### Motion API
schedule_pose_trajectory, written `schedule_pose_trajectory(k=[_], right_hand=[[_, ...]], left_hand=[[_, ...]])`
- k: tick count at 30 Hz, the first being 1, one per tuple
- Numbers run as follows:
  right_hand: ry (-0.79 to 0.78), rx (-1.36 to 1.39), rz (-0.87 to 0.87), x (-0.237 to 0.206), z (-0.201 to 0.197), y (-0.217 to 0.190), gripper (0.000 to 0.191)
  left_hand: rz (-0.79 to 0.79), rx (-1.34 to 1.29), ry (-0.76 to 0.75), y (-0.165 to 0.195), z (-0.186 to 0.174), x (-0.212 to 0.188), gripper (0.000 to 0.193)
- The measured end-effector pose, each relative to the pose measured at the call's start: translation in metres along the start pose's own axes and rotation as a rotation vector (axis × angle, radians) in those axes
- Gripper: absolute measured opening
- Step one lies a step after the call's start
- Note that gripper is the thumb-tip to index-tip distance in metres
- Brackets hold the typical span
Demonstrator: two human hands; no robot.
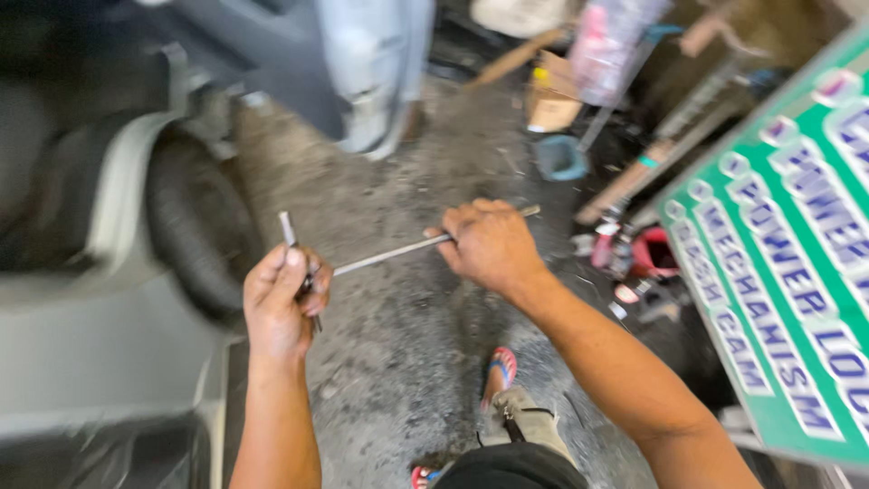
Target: The person works under the hood of a white car, using a wrench to tighten bolts on the air conditioning condenser. They connect and adjust refrigerant hoses and gauges, then retrieve a socket wrench from the car interior to continue tightening components.
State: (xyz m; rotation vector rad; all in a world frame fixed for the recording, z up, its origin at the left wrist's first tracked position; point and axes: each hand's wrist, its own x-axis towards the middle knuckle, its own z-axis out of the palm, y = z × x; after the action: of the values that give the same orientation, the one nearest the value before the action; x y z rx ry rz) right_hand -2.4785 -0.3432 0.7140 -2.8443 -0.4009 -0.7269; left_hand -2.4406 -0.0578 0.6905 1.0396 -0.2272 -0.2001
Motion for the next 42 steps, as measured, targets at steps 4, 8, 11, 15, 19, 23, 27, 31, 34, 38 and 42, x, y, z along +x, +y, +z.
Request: schedule_pose_trajectory(k=[4, 8, 11, 15, 19, 23, 27, 31, 34, 38, 42], right_hand=[[0.039, -0.066, 0.158, -0.021, -0.011, 0.140, 0.040], [0.011, -0.093, 0.283, -0.016, 0.005, 0.286, 0.042], [-0.002, -0.136, 0.333, 0.014, 0.025, 0.388, 0.042], [0.057, -0.070, 0.242, 0.089, 0.062, 0.500, 0.035], [0.033, -0.012, 0.172, 0.177, 0.122, 0.606, 0.033], [-0.055, 0.045, 0.171, 0.285, 0.211, 0.703, 0.031], [-0.185, 0.042, 0.223, 0.396, 0.278, 0.771, 0.033], [-0.173, 0.072, 0.086, 0.503, 0.331, 0.823, 0.030], [-0.140, 0.135, -0.013, 0.597, 0.378, 0.851, 0.030], [-0.237, 0.105, -0.010, 0.750, 0.476, 0.894, 0.031], [-0.213, 0.193, -0.144, 0.905, 0.570, 0.927, 0.029]], left_hand=[[-0.050, 0.033, -0.145, -0.083, 0.098, 0.108, 0.026], [-0.046, 0.044, -0.224, -0.165, 0.191, 0.223, 0.029], [-0.077, 0.099, -0.189, -0.203, 0.248, 0.313, 0.029], [-0.177, 0.037, -0.113, -0.234, 0.290, 0.424, 0.028], [-0.171, 0.032, -0.054, -0.269, 0.300, 0.550, 0.029], [-0.094, 0.045, -0.044, -0.312, 0.272, 0.698, 0.029], [-0.085, 0.026, 0.002, -0.338, 0.239, 0.840, 0.032], [-0.151, 0.025, 0.132, -0.341, 0.203, 0.957, 0.032], [-0.129, 0.024, 0.206, -0.331, 0.175, 1.041, 0.033], [-0.027, 0.074, 0.287, -0.325, 0.112, 1.174, 0.032], [0.041, 0.036, 0.366, -0.313, 0.046, 1.310, 0.031]])
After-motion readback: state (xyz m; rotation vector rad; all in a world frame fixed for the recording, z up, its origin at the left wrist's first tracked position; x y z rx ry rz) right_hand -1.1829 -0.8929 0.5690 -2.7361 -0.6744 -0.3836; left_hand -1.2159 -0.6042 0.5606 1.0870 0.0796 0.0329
